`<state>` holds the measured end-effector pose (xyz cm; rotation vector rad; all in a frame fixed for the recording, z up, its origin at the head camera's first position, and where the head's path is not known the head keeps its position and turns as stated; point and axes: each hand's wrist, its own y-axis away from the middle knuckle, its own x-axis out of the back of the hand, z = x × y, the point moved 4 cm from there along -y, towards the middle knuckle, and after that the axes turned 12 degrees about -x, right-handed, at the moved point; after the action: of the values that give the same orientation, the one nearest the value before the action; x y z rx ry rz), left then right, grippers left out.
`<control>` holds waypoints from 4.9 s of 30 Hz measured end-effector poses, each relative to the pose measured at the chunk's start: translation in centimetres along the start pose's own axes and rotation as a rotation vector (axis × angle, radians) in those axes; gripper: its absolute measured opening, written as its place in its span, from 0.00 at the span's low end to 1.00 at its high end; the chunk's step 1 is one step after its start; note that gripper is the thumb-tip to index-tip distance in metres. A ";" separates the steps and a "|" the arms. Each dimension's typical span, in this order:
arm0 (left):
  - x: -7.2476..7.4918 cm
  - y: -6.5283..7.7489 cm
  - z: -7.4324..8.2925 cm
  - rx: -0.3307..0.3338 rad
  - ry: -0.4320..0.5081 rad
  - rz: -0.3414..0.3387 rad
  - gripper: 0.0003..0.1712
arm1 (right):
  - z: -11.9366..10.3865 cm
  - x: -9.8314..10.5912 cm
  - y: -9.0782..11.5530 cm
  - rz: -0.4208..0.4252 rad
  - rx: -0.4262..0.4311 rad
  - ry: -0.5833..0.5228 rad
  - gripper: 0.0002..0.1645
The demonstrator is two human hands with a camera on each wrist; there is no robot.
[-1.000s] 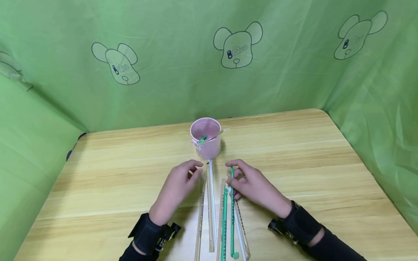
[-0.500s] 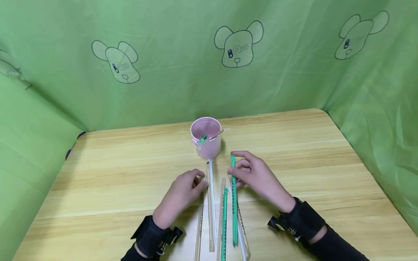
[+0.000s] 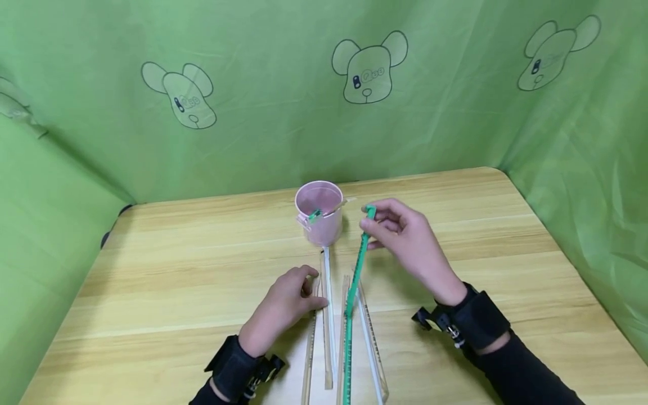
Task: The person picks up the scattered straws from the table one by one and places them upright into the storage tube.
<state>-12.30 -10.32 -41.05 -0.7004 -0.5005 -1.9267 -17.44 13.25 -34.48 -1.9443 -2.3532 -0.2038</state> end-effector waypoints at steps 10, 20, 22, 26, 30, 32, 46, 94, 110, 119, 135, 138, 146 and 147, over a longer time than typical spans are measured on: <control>-0.2 -0.1 0.1 -0.031 0.005 -0.007 0.25 | -5.3 1.1 -0.9 0.201 0.354 -0.187 0.15; -0.1 -0.1 0.2 -0.024 -0.007 -0.002 0.22 | -6.6 0.7 -1.1 0.302 0.601 -0.236 0.11; -0.1 -0.1 0.2 -0.026 -0.021 0.002 0.22 | -6.6 0.6 -1.1 0.309 0.615 -0.217 0.11; -0.1 -0.1 0.2 -0.039 -0.039 0.010 0.22 | -6.2 0.0 -1.7 0.278 0.584 -0.121 0.12; -0.1 0.0 0.3 -0.054 -0.051 0.021 0.23 | -5.2 -1.1 -2.3 0.225 0.537 0.011 0.12; 0.0 0.0 0.3 -0.061 -0.056 0.027 0.23 | -4.7 -1.6 -2.6 0.205 0.524 0.070 0.11; -0.2 -0.3 0.2 -0.042 -0.042 0.021 0.22 | -1.3 -3.8 -4.4 0.092 0.445 0.317 0.08; 4.0 0.0 2.9 -0.117 0.068 0.230 0.11 | 6.3 -0.4 -0.4 -0.139 0.018 0.541 0.34; 8.4 2.0 6.3 -0.604 0.314 0.771 0.13 | 7.4 -1.8 0.5 -0.357 0.043 0.663 0.06; 8.9 2.2 6.9 -0.788 0.393 0.802 0.16 | 7.4 -2.2 0.8 -0.360 0.015 0.677 0.15; 11.8 0.8 8.7 -0.828 0.404 0.923 0.11 | 7.1 -3.9 1.6 -0.379 0.056 0.739 0.16; 12.0 0.4 9.0 -0.824 0.398 0.938 0.11 | 6.9 -4.0 1.8 -0.367 0.057 0.755 0.15; 11.7 -1.4 8.2 -0.745 0.355 0.905 0.11 | 6.7 -3.8 1.8 -0.324 0.044 0.772 0.21; 11.6 -1.6 8.0 -0.727 0.347 0.886 0.11 | 6.8 -3.8 1.7 -0.316 0.038 0.773 0.21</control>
<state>-15.74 -12.42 -27.46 -0.8184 0.6807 -1.2787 -14.85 10.89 -41.65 -1.1433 -2.0569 -0.7629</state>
